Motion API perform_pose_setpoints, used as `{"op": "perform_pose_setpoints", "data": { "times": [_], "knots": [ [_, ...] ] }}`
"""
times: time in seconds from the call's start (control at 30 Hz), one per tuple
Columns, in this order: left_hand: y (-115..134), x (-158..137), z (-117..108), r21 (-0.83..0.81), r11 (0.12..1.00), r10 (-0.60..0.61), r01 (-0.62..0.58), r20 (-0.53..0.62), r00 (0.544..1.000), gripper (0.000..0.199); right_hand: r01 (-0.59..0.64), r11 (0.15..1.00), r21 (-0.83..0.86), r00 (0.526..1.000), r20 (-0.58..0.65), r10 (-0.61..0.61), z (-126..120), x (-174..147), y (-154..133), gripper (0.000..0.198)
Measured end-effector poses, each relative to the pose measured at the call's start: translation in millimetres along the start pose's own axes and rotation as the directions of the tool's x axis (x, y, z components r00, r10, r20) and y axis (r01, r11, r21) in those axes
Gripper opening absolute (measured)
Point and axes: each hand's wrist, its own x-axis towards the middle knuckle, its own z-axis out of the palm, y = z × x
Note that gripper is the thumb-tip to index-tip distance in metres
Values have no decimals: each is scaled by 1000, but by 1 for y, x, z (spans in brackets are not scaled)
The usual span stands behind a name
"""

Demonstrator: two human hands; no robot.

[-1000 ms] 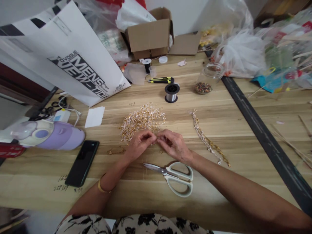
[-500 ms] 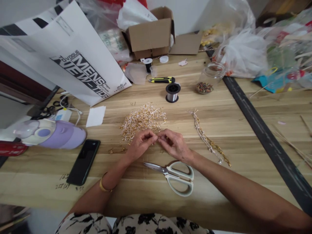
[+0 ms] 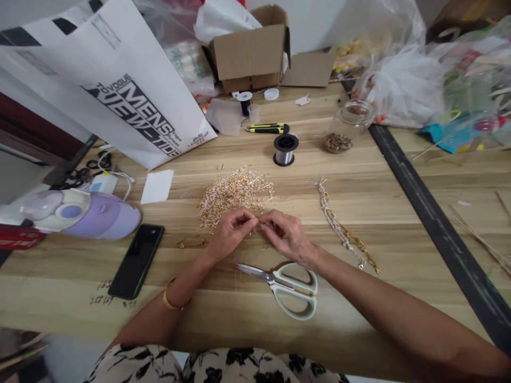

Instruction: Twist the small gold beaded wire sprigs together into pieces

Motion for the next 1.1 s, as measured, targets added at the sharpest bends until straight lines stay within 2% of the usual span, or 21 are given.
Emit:
{"op": "perform_pose_setpoints", "data": {
  "times": [0.27, 0.47, 0.63, 0.8, 0.93, 1.1],
  "knots": [
    [7, 1, -5, -141, 987, -80, 72, -49, 996, 22, -81, 995, 60, 996, -30, 83, -3, 0, 1, 15],
    [4, 0, -9, -234, 971, -50, 46, -11, 999, 19, -142, 981, 129, 990, 0, 143, -5, 1, 1, 13],
    [8, 0, -10, -236, 971, -39, 37, -1, 999, 19, -156, 973, 169, 987, -6, 159, -6, 2, 0, 11],
    [13, -1, -8, -201, 979, -34, 36, 11, 999, 20, -165, 963, 212, 977, -96, 189, -8, 3, -2, 21],
    [11, -1, -6, -144, 989, 20, -21, -7, 1000, 17, -135, 974, 184, 980, -120, 158, -8, 2, -5, 14],
    [9, -2, -2, -88, 991, 99, -102, -36, 994, 14, -38, 993, 115, 997, -65, 46, -5, -2, -6, 15]
  ]
}}
